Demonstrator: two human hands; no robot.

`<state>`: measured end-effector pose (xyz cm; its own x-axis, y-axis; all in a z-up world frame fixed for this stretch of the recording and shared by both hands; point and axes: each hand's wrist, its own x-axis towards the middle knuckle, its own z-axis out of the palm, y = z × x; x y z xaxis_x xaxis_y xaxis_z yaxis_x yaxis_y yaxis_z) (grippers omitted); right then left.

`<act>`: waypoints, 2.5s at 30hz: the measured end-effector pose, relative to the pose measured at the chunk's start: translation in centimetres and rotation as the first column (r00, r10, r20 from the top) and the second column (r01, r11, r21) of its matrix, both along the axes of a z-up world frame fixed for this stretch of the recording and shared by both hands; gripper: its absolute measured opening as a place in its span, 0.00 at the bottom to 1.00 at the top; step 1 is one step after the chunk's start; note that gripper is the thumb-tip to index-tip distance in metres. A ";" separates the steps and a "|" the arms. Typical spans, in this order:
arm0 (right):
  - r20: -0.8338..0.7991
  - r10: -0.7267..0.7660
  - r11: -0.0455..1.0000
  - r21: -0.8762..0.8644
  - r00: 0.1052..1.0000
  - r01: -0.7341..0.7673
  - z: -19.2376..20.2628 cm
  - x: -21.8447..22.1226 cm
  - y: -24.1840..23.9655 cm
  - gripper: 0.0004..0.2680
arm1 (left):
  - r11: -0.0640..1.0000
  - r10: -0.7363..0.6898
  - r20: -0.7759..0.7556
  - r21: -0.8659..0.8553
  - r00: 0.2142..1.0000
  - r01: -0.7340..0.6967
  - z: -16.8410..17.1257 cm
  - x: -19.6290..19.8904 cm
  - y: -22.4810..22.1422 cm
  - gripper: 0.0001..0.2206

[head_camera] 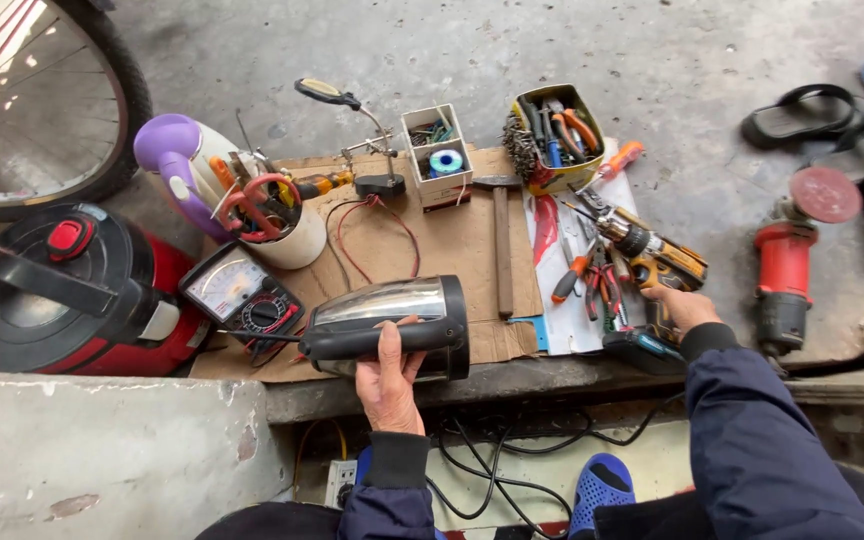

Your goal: Reassembling and modifying a kettle handle using a power drill and an angle grinder.

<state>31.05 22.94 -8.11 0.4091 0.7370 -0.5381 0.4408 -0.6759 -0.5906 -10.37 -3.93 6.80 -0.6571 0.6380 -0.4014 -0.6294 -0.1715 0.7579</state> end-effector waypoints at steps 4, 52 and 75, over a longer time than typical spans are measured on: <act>-0.094 0.023 0.999 0.028 0.995 -0.020 -1.5 0.9 0.6 0.20 | 1.000 0.000 -0.031 -0.016 1.000 0.000 -1.0 0.0 0.4 0.21; -0.570 0.520 0.811 0.563 0.636 -0.158 26.4 -16.1 -12.9 0.16 | 0.998 -0.061 0.027 0.007 0.998 0.061 -3.3 -2.1 1.7 0.20; 0.181 0.597 0.778 0.108 0.782 -0.619 32.9 -15.4 -18.7 0.10 | 0.986 -0.052 0.006 0.162 0.999 0.050 -2.7 -1.3 2.1 0.19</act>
<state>15.66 4.26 24.78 -0.0956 0.9231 -0.3724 0.8079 -0.1466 -0.5708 -11.71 -1.79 4.10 -0.6185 0.7275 -0.2969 -0.6482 -0.2587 0.7162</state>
